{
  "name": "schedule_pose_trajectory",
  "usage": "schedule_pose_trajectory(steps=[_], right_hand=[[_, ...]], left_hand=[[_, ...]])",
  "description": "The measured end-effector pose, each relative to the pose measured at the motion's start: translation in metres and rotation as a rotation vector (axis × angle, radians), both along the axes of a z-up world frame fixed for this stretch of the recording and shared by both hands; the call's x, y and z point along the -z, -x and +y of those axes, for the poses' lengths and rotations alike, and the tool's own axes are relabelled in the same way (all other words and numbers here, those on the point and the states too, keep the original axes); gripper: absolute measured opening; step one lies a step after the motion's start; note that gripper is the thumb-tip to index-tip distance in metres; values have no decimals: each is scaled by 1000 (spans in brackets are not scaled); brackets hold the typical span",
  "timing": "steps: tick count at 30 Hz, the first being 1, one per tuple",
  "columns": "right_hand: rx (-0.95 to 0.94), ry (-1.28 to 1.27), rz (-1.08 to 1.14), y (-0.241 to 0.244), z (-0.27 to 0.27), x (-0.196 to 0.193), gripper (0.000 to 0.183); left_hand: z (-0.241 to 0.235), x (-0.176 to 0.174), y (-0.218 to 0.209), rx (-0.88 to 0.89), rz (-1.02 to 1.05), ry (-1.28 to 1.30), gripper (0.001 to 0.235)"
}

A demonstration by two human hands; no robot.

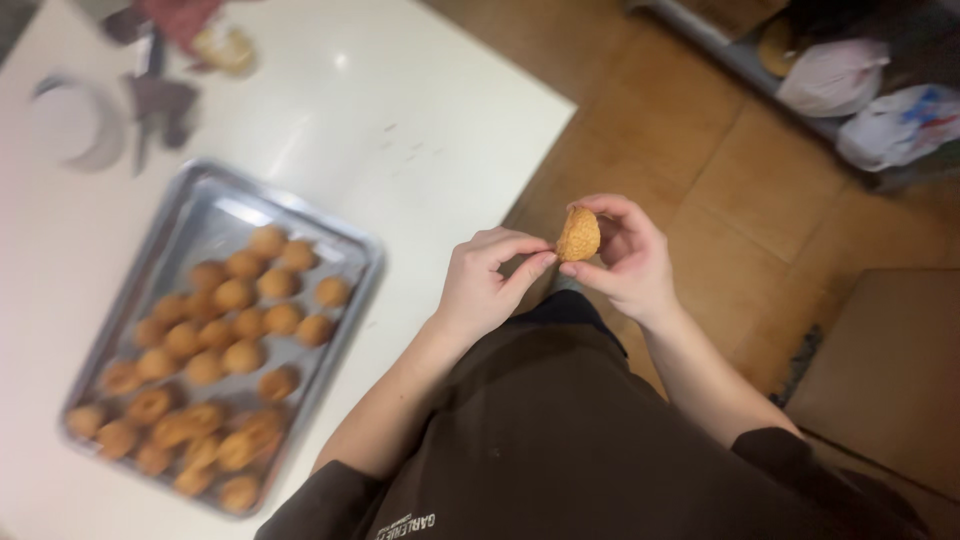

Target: The person picks up small round pastries from a tray, presses a hole into the center of each one with a finger, and places them back on the tray. The person repeats this process for multiple pastries.

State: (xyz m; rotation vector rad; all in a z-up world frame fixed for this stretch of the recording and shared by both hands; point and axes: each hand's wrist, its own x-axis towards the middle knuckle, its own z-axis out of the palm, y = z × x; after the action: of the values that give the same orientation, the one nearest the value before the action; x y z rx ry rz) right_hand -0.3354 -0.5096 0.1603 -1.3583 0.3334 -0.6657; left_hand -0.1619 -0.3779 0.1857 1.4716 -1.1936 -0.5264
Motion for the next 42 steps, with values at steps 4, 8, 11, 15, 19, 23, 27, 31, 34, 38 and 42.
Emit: schedule_pose_trajectory(steps=[4,8,11,15,19,23,27,31,34,38,42], right_hand=[[84,98,35,52,-101,5,65],[107,131,109,87,-185,0,64],[111,154,139,87,-241,-3,66],[105,154,122,59,-314,3,66],[130,213,130,8,-387,6,64],[151,189,125,-39,-482,3,61],[159,236,130,-82,-569,-7,61],[91,104,120,-133,-654,-7,61],[20,-18,62,-182,-725,3,59],[-79,-292,22,-253,-818,17,52],[-249,-521,20,-331,-911,14,50]], left_hand=[[-108,9,48,64,-58,52,10],[-196,10,76,47,-103,96,9],[-248,4,81,33,-63,69,8],[-318,7,61,-19,-92,56,8],[-396,11,21,-96,-147,65,7],[-493,14,-25,-98,-167,184,7],[-584,9,-72,-96,-154,199,7],[-663,7,-120,-117,-123,175,6],[-727,10,-161,-178,-86,157,5],[-805,19,-213,-286,52,119,8],[-881,30,-277,-375,242,113,9]])
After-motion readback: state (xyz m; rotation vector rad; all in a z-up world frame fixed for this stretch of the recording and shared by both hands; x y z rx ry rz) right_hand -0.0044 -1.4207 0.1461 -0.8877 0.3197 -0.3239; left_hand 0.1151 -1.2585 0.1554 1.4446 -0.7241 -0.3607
